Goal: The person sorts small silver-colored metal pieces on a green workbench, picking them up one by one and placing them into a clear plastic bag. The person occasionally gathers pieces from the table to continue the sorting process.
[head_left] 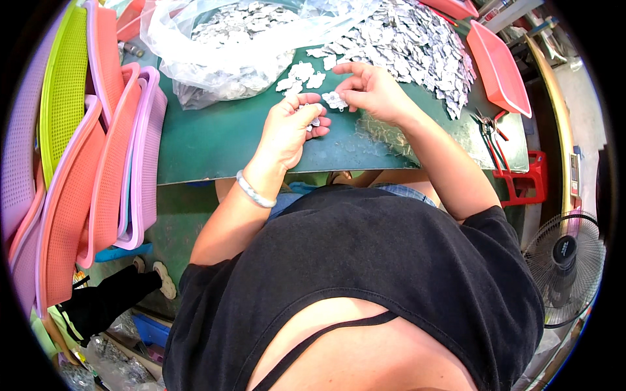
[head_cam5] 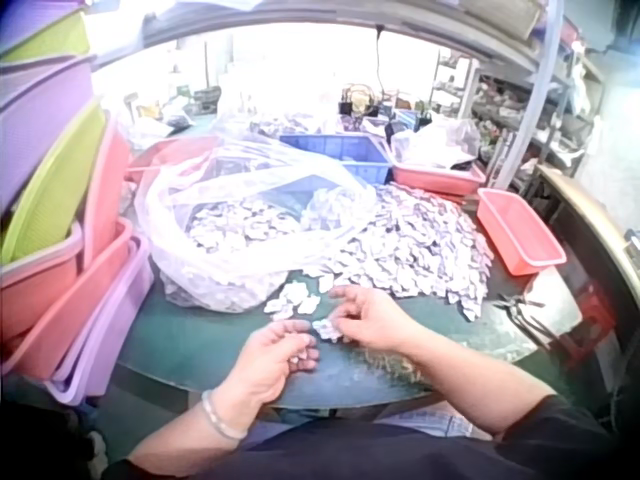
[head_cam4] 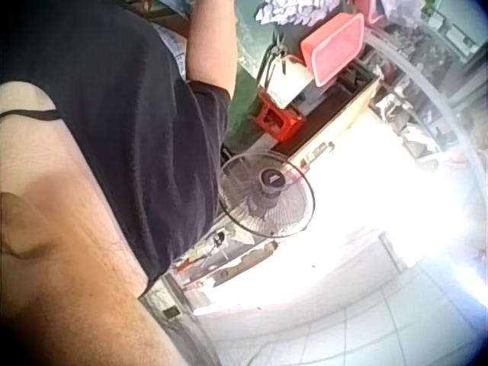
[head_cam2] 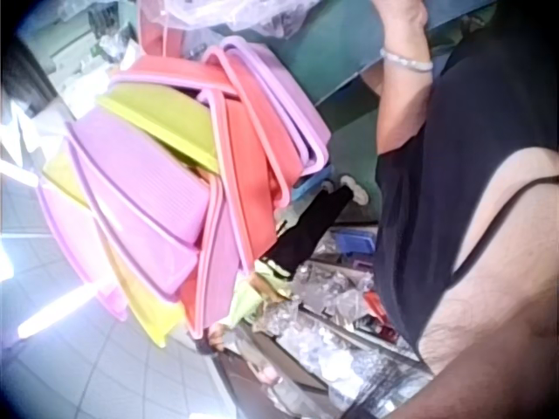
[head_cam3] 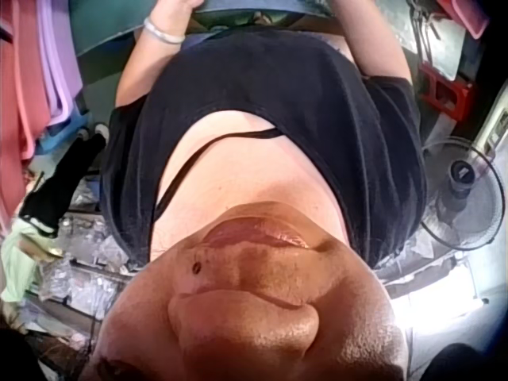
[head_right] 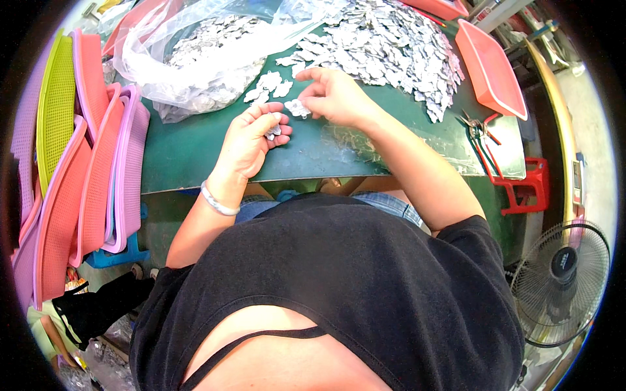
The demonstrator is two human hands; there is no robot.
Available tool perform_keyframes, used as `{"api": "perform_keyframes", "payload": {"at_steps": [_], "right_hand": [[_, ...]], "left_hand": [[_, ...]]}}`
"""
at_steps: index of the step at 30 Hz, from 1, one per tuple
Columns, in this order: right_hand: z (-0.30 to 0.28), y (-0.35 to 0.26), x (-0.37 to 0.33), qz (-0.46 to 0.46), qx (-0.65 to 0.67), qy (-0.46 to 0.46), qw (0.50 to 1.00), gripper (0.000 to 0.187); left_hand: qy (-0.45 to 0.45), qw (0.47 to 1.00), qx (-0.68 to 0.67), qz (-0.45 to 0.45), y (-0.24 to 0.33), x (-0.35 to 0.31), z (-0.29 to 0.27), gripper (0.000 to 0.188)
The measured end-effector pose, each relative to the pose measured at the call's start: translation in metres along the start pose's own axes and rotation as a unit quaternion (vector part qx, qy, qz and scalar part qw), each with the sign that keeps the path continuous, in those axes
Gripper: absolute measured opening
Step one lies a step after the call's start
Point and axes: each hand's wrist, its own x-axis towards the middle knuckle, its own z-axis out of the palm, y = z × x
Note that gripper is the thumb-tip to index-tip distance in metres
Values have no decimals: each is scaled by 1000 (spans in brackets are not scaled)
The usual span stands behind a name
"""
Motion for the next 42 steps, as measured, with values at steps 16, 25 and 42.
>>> {"api": "perform_keyframes", "payload": {"at_steps": [16, 25, 42], "right_hand": [[10, 6, 30, -259, -406, 35, 875, 43], [4, -3, 23, -80, -105, 1, 991, 39], [22, -11, 57, -215, -415, -25, 884, 53]], "left_hand": [[6, 998, -64, 6, 1, 0, -2, 6], [17, 997, -79, 18, 2, -2, 0, 13], [0, 995, -99, 25, 1, -3, -4, 7]]}}
